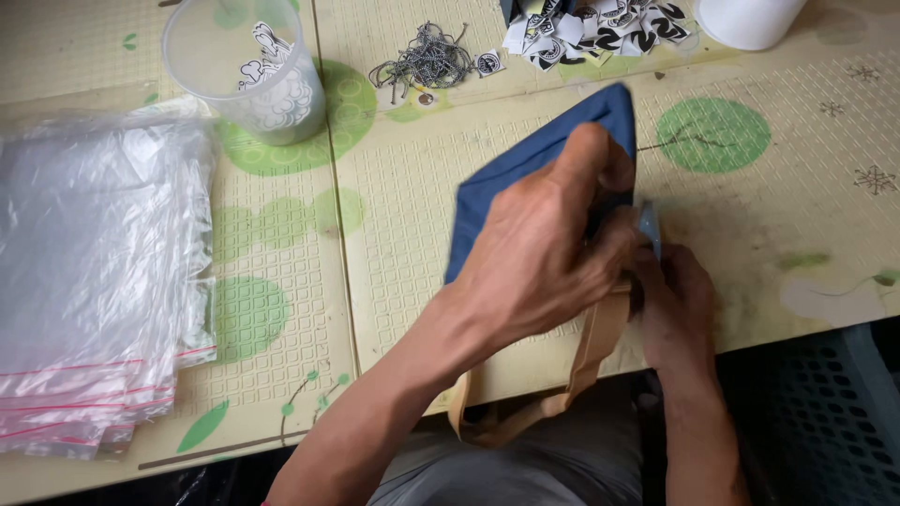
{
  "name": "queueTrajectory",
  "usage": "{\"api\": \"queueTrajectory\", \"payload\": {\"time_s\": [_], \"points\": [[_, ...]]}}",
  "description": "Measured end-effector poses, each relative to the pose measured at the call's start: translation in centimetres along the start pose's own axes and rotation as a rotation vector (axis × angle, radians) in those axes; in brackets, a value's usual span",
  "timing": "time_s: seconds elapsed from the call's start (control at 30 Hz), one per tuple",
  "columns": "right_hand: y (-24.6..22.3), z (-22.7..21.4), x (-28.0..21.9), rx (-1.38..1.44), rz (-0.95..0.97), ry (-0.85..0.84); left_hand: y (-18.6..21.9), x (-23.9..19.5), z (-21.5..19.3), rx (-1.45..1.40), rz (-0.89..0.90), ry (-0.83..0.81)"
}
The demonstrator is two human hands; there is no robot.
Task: The person scrubs a blue and red shoulder bag with a light blue brush, focusing on the exterior fabric, zipper, and strap attachment points. They then attach a small metal chain to the bag's zipper pull.
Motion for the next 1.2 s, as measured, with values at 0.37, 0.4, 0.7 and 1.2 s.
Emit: {"api": "queueTrajectory", "payload": {"time_s": [0.37,0.4,0.7,1.2], "points": [[-0.8,3.0,-0.7,0.519,0.294,-0.251,-7.5,-8.9,-7.6,-0.266,-0.154,0.455],[1.1,3.1,0.6,0.496,0.249,-0.255,-9.9,-10.4,-7.9,-0.206,-0.223,0.520],[-9.8,6.7,-0.6,-0.713,-0.622,-0.074,-12.4,-15.9,-7.3,-0.018,-0.561,0.484],[-13.5,19.0,0.2,-0.828,-0.834,-0.512,-14.2,-16.8,-6.3,0.320,-0.234,0.586]]}}
Point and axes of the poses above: each hand's wrist, its own x-axis towards the middle knuckle, its own z-axis out of the palm, y = z × x, the point moved 1 cm from there along x, towards the middle knuckle, and after that the axes turned 9 degrees about z, right-handed, at the moved point
